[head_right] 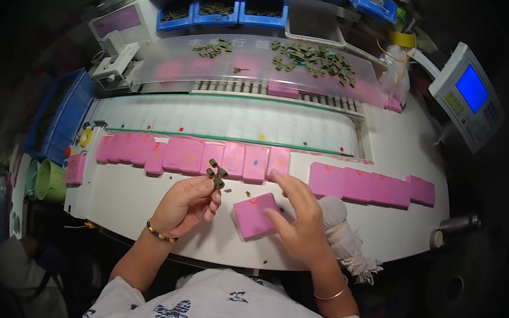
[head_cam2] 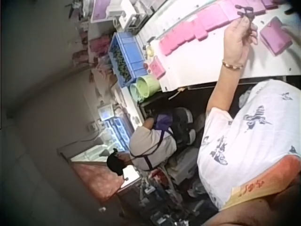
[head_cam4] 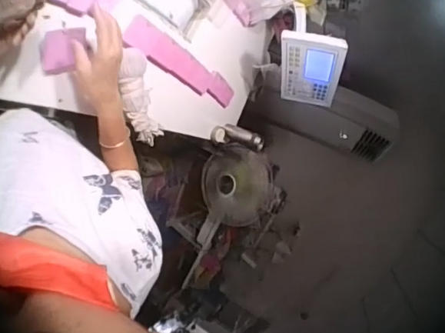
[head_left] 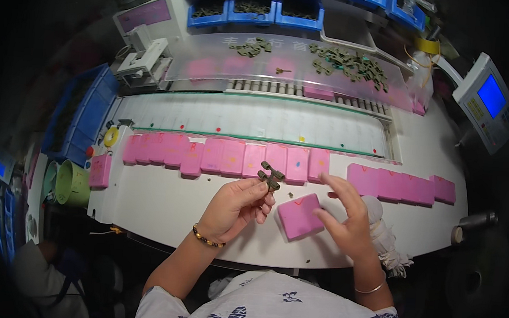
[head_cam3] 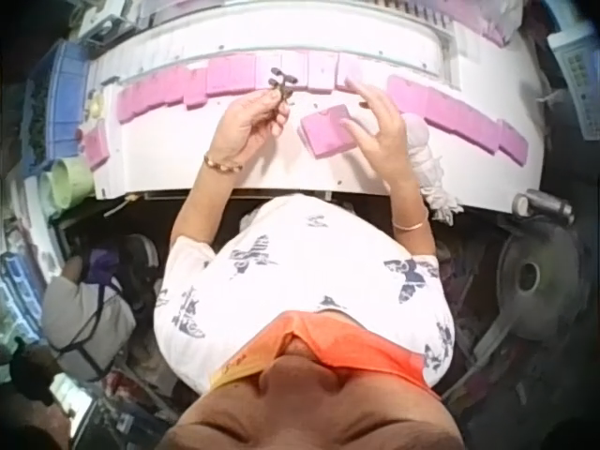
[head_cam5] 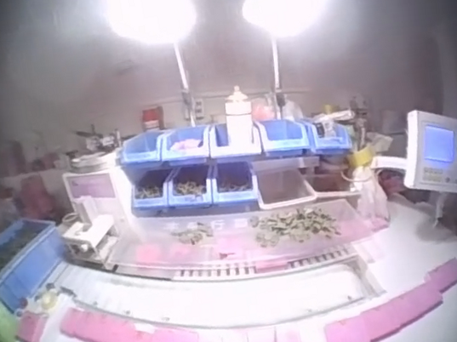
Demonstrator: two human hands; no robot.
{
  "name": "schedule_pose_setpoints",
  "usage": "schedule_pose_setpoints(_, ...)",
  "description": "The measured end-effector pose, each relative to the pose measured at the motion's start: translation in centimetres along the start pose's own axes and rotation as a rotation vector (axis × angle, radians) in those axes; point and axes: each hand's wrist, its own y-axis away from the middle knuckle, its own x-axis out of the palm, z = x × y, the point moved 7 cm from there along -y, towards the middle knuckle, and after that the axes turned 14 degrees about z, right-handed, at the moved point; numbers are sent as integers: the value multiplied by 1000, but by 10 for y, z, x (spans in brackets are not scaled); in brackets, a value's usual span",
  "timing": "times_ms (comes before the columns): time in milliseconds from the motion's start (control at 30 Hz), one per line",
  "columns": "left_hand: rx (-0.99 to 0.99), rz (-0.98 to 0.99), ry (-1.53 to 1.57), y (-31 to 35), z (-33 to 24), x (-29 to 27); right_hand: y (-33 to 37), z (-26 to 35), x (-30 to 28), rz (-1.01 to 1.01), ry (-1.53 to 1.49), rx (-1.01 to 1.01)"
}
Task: The recorder is seen assembling or preparing pink candle molds by inserting small green components into them.
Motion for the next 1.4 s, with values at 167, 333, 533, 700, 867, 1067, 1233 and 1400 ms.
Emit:
schedule_pose_setpoints(167, 46, -147, -27, 20, -30, -35, 4, -6, 26, 417, 294, 30)
schedule_pose_setpoints(333, 157, -291, -265, 45, -123, -138, 9, -9, 30, 394, 279, 132)
schedule_pose_setpoints(533, 959, -727, -406, 140, -310, -188, 5, -1, 38, 348, 270, 68)
schedule_pose_setpoints(700, 512, -550, -818, 57, -234, -112, 13, 2, 38, 254, 338, -37)
schedule_pose_setpoints(867, -12, -131, -833, -17, -56, -13, 31, -2, 23, 16, 330, -129)
schedule_pose_setpoints(1067, 118, 66, -454, -19, 29, 46, 30, 30, 20, -160, 469, -318)
schedule_pose_setpoints(1233, 40, -44, -297, -22, 41, 44, 37, 33, 20, -292, 587, -412)
schedule_pose_setpoints(1400, 180, -161, -9, -39, 31, 30, 49, 38, 31, -183, 554, -398)
